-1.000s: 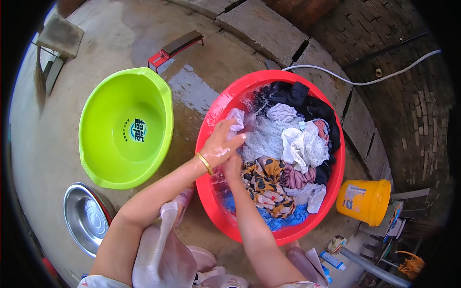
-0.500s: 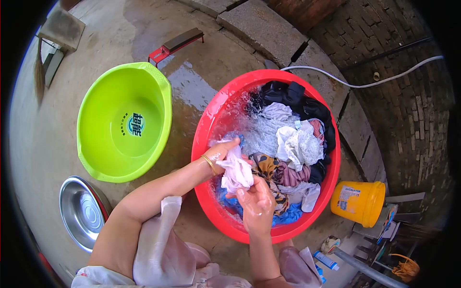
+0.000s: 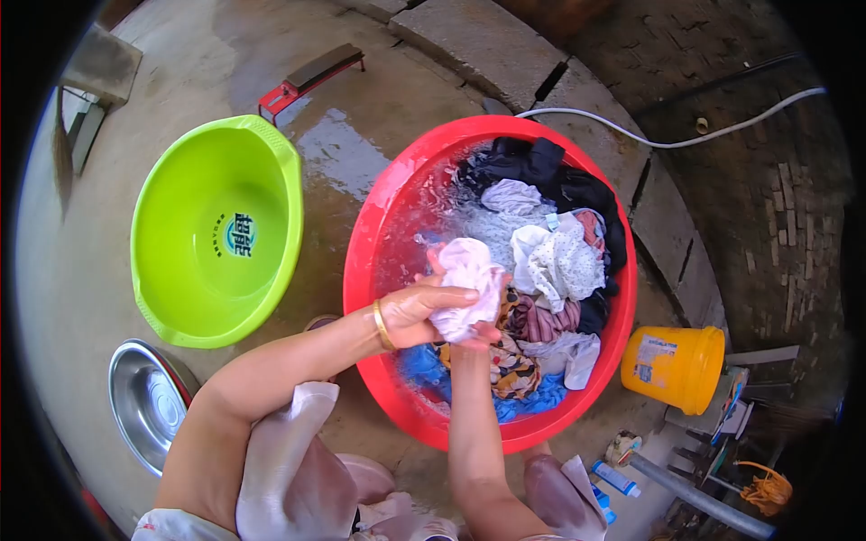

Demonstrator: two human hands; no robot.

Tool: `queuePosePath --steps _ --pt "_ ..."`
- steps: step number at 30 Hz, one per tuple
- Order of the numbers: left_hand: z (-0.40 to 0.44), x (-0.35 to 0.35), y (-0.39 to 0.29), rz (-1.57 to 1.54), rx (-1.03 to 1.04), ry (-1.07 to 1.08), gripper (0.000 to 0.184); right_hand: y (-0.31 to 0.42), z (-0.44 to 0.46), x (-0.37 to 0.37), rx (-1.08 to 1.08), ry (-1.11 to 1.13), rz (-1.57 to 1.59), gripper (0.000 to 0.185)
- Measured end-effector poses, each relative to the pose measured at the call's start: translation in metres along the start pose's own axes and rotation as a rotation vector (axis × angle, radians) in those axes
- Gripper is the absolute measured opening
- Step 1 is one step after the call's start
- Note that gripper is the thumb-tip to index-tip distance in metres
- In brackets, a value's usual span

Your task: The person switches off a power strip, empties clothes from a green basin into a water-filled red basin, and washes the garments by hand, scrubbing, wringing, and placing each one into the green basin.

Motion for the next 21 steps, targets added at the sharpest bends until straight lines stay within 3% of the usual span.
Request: queuePosePath --steps 1,4,7,9,11,13,14,19,21 --pt "0.001 0.009 0.007 -0.093 -0.038 0.052 0.040 -0.009 0.006 0.026 -0.043 0.204 0.263 0.079" --pt "-0.002 -0.015 0.024 -0.164 -0.051 -0.020 0.031 0.020 0.021 0.039 -0.166 0.295 0.142 0.074" --pt "0.000 -0.036 0.029 0.049 -0.110 -0.080 0.032 0.044 0.025 0.019 -0.087 0.210 -0.211 0.028" --pt "0.005 -0.031 0.021 0.253 -0.056 -0.091 0.035 0.041 0.034 0.029 0.095 0.113 -0.259 0.019" --pt "0.016 -0.048 0.033 0.339 -0.096 -0.188 0.039 0.034 0.034 0.018 0.203 -0.082 -0.306 0.025" --pt "0.017 -0.046 0.004 1.108 0.278 -0.274 0.044 0.032 0.035 0.012 0.246 -0.135 -0.349 0.029" --pt "0.022 -0.057 0.014 1.289 -0.038 -0.307 0.047 0.032 0.033 0.005 0.281 -0.201 -0.394 0.033" --pt "0.009 -0.054 -0.002 1.632 -0.050 -0.438 0.041 0.030 0.034 -0.011 0.200 -0.349 -0.498 0.040" --pt "0.001 -0.053 -0.012 1.758 -0.108 -0.492 0.038 0.033 0.028 -0.022 0.076 -0.561 -0.431 0.040"
Point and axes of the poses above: each hand's wrist, its own z-axis towards the middle knuckle, its own x-axis out of the palm, y = z × x, the point moved 8 cm from there along z, towards the middle knuckle, and after that the axes turned 13 degrees about y, right-handed, at the moved point
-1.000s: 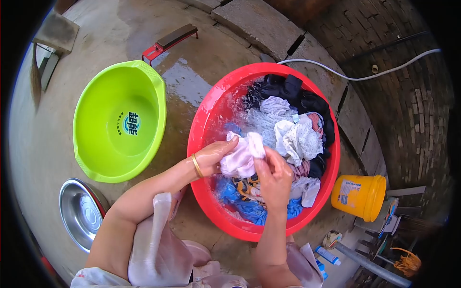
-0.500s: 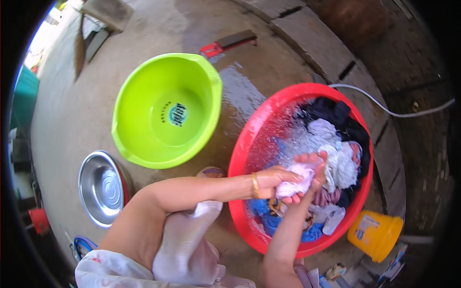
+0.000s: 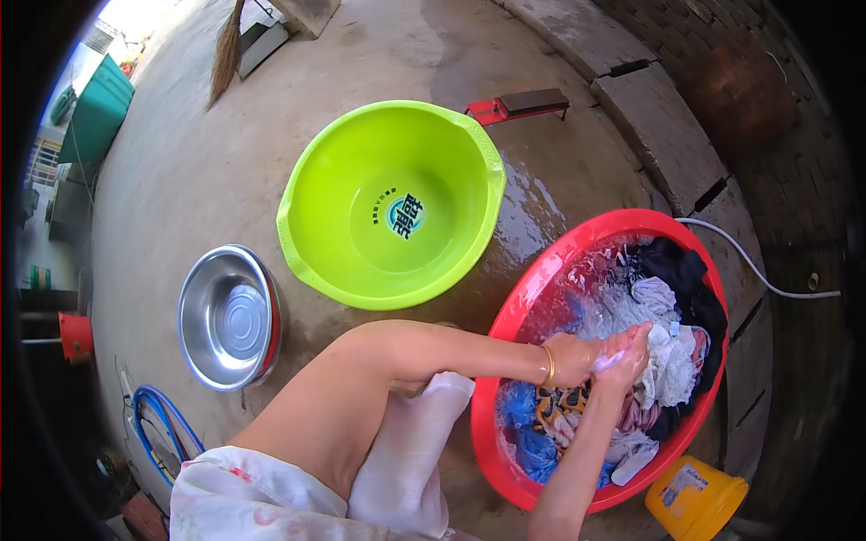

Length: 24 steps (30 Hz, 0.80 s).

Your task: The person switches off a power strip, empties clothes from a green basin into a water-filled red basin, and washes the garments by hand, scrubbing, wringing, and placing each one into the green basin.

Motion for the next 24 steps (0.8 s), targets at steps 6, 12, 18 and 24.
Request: queuePosePath --steps 6,12,18,24 --pt "-0.027 -0.052 0.019 -0.070 -0.090 -0.185 0.032 -0.010 -0.006 0.062 -0.102 0.208 0.028 0.018" --pt "-0.130 -0.131 0.136 -1.452 0.081 -0.667 0.019 0.042 -0.051 0.046 -0.354 0.224 -0.734 0.044" --pt "-0.165 -0.152 0.156 -2.034 0.114 -0.897 0.063 0.135 -0.044 -0.085 -0.690 -0.350 -1.527 0.054" --pt "-0.069 -0.112 0.066 -1.694 0.332 -0.072 0.059 0.145 0.007 -0.127 -0.487 -0.403 -1.445 0.037"
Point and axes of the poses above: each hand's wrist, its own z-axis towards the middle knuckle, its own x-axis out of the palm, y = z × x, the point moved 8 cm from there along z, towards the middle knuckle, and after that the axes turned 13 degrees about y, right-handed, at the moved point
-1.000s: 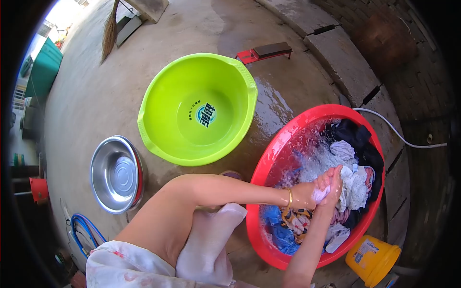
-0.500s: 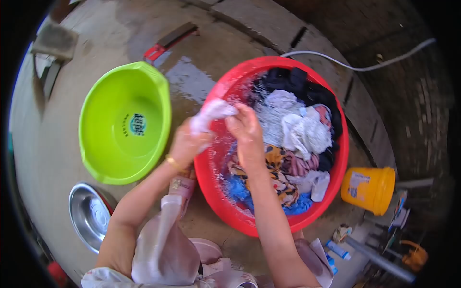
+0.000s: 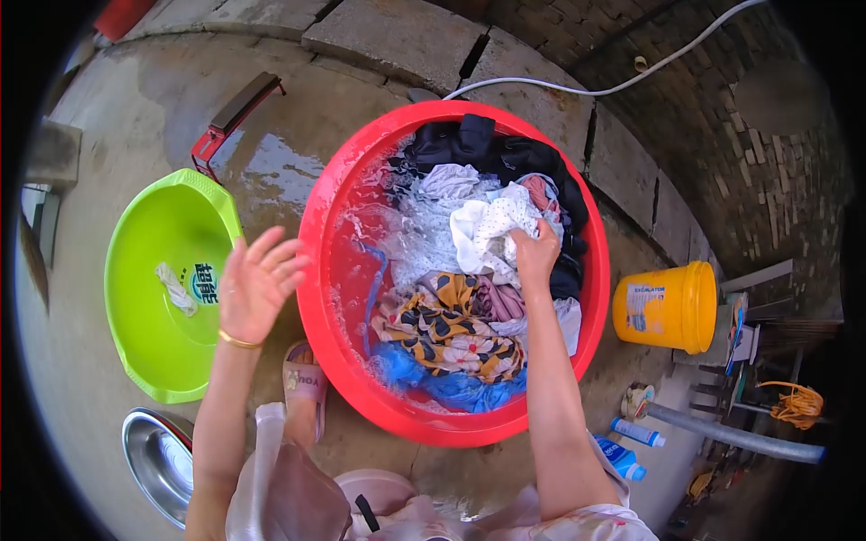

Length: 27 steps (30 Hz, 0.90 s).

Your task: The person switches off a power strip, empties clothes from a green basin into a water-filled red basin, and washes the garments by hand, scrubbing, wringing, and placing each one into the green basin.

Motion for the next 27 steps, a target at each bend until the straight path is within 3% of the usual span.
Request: queuePosePath --steps 2,4,5,6,7,8,10,14,17,19,22,24,26,27 --pt "0.024 0.016 0.040 0.053 -0.158 -0.046 0.059 0.065 -0.016 -0.001 -0.088 0.073 0.486 0.031" --pt "0.033 0.023 0.069 0.090 -0.246 -0.074 0.059 0.131 -0.052 0.006 -0.150 0.137 0.368 0.032" --pt "0.036 0.015 0.081 0.146 -0.309 -0.177 0.058 0.136 -0.066 0.029 -0.119 0.229 0.546 0.032" --pt "0.038 0.007 0.088 0.202 -0.367 -0.278 0.057 0.156 -0.086 0.036 -0.125 0.299 0.462 0.033" --pt "0.042 0.007 0.094 0.196 -0.406 -0.251 0.056 0.166 -0.104 0.060 -0.228 0.423 0.511 0.035" --pt "0.051 0.009 0.099 0.091 -0.302 -0.124 0.052 0.178 -0.123 0.080 -0.331 0.643 0.574 0.038" --pt "0.044 -0.019 0.105 0.147 -0.322 -0.174 0.049 0.183 -0.140 0.084 -0.490 0.822 0.472 0.040" --pt "0.041 -0.030 0.113 0.358 -0.328 -0.299 0.045 0.104 -0.064 0.051 -0.266 0.231 0.058 0.047" --pt "0.049 -0.059 0.125 0.422 -0.346 -0.413 0.039 0.073 -0.041 0.110 -0.176 0.222 -0.162 0.036" --pt "0.056 -0.070 0.133 0.379 -0.373 -0.475 0.038 0.098 -0.061 0.133 -0.229 0.261 0.006 0.031" --pt "0.044 -0.091 0.138 0.418 -0.438 -0.642 0.033 0.123 -0.109 0.169 -0.432 0.535 0.153 0.031" --pt "0.037 -0.102 0.139 0.424 -0.510 -0.700 0.032 0.101 -0.128 0.196 -0.269 0.753 0.135 0.033" --pt "0.039 -0.117 0.143 0.425 -0.452 -0.663 0.033 0.067 -0.124 0.230 -0.088 1.038 0.039 0.038" --pt "0.043 -0.116 0.142 0.437 -0.421 -0.640 0.037 0.059 -0.121 0.242 -0.081 1.066 0.160 0.042"
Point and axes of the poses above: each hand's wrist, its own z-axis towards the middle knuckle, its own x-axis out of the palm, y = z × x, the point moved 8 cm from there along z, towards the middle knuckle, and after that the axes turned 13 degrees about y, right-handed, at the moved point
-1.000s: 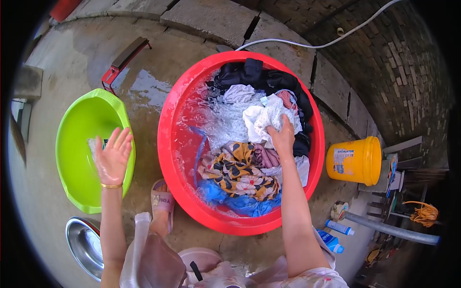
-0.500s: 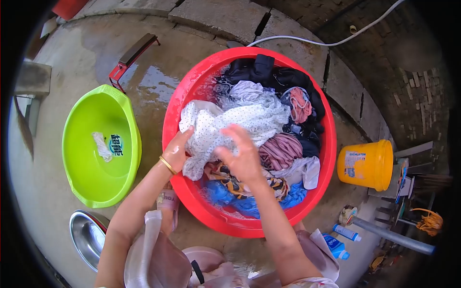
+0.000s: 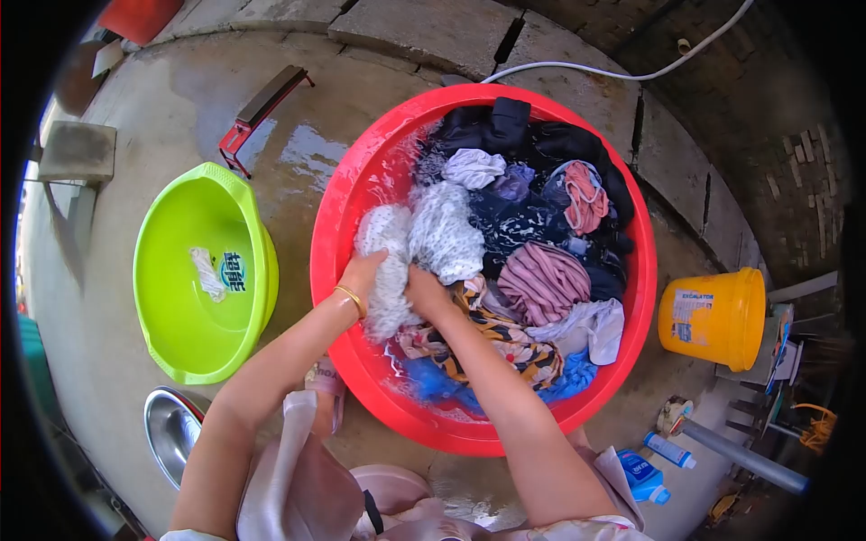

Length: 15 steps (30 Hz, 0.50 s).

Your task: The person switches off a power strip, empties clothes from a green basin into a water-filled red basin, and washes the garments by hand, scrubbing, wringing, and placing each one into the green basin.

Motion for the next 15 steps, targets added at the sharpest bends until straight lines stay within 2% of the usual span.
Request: queuePosePath --steps 1,2,3,5,6,7,8,9,10,11,12,13,14,15 --pt "0.002 0.003 -0.001 0.004 0.033 0.013 0.041 -0.044 0.039 0.013 -0.133 -0.049 -0.042 0.051" --pt "-0.032 0.021 -0.024 0.152 -0.029 -0.145 0.053 -0.094 0.084 0.031 -0.185 -0.264 -0.371 0.055" --pt "-0.030 0.019 -0.029 0.154 -0.026 -0.154 0.053 -0.127 0.113 0.052 -0.233 -0.070 -0.109 0.057" --pt "-0.028 0.014 -0.033 0.250 -0.088 -0.139 0.057 -0.099 0.081 0.011 -0.030 -0.310 -0.562 0.048" --pt "-0.022 0.012 -0.035 0.247 -0.084 -0.143 0.057 -0.059 0.063 -0.006 -0.037 -0.309 -0.564 0.048" --pt "-0.008 0.021 -0.030 0.084 -0.051 -0.004 0.052 -0.045 0.035 -0.034 0.055 -0.373 0.243 0.039" --pt "0.004 0.031 -0.026 -0.080 -0.019 0.136 0.049 -0.037 0.011 -0.033 0.147 -0.397 1.050 0.030" --pt "0.009 0.042 -0.026 -0.247 0.013 0.275 0.049 -0.005 -0.007 -0.044 -0.094 -0.453 1.087 0.028" --pt "0.006 0.050 -0.026 -0.341 -0.077 0.327 0.046 0.025 -0.031 -0.049 -0.337 -0.503 1.116 0.027" --pt "0.007 0.048 -0.029 -0.343 -0.077 0.325 0.046 0.059 -0.060 -0.052 -0.396 -0.462 1.101 0.025" --pt "0.005 0.059 -0.038 -0.411 -0.038 0.511 0.047 0.083 -0.084 -0.052 -0.437 -0.464 1.008 0.022" --pt "0.004 0.070 -0.046 -0.475 0.001 0.700 0.048 0.111 -0.110 -0.057 -0.421 -0.455 0.731 0.020" --pt "0.013 0.070 -0.043 -0.446 0.004 0.696 0.044 0.133 -0.124 -0.055 -0.497 -0.417 0.616 0.019" --pt "0.008 0.074 -0.042 -0.443 0.003 0.698 0.044 0.154 -0.138 -0.058 -0.649 -0.484 0.394 0.021"
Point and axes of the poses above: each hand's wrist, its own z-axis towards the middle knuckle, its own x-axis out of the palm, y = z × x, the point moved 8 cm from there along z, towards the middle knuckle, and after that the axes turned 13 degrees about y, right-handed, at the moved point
